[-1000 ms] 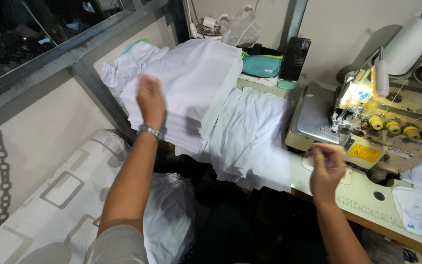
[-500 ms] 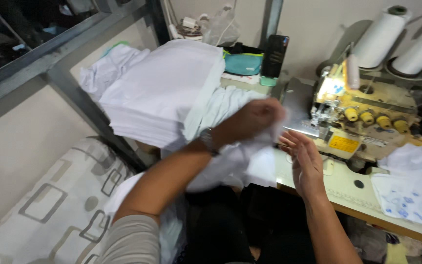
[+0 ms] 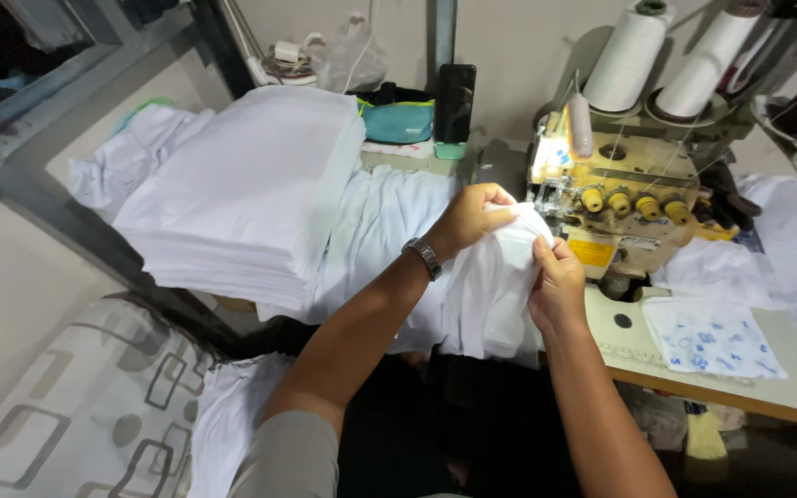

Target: The person picks up, separates, and turns over individual pieces of white textile from a stack at a workstation next to a sewing machine.

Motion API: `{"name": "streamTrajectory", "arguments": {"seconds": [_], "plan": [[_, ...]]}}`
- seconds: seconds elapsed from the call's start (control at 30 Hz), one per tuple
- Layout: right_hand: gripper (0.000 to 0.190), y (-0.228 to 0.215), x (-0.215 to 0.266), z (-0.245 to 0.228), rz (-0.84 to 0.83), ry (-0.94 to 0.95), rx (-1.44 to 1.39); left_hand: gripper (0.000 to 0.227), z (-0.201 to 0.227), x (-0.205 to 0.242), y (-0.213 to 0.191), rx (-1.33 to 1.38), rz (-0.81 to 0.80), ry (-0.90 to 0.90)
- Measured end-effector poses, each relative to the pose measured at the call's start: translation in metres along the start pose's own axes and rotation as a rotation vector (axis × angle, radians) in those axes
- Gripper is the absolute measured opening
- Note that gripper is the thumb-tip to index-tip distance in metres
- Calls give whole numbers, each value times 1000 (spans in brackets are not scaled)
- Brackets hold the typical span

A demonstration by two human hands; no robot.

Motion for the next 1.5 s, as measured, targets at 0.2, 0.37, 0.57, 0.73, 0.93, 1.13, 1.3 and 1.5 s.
{"name": "streamTrajectory", "arguments": {"seconds": [0.2, 0.37, 0.57, 0.73, 0.93, 1.13, 1.3, 1.5], "plan": [[13, 20, 6, -18, 85, -66, 38, 8, -17, -18, -5, -69, 198, 56], [10, 42, 14, -39, 151, -234, 136, 16, -15, -19, -11, -306, 217, -65], [14, 47, 20, -52, 175, -471, 473, 32, 29, 14, 6, 124, 120, -86], [16, 34, 14, -47, 201, -599, 607, 17, -18, -24, -3, 140, 215, -46], [16, 23, 10, -43, 214, -554, 543, 39, -19, -13, 6, 361, 46, -72], [19, 54, 50, -76, -3, -505, 466, 22, 31, 31, 4, 52, 84, 64], [46, 67, 49, -84, -249, -420, 97, 16, 51, 68, 18, -128, -31, 242], [63, 50, 48, -61, -763, 173, -414, 20, 111, 118, 21, -211, -175, 233]]}}
Point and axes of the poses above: each hand's wrist, its own x-axis away from the middle knuckle, its own y-axis out of the palm, z = x × y, the point moved 2 cm from there along -x, towards the middle knuckle, and after that the axes turned 5 degrees about -y, right-handed, at the moved point
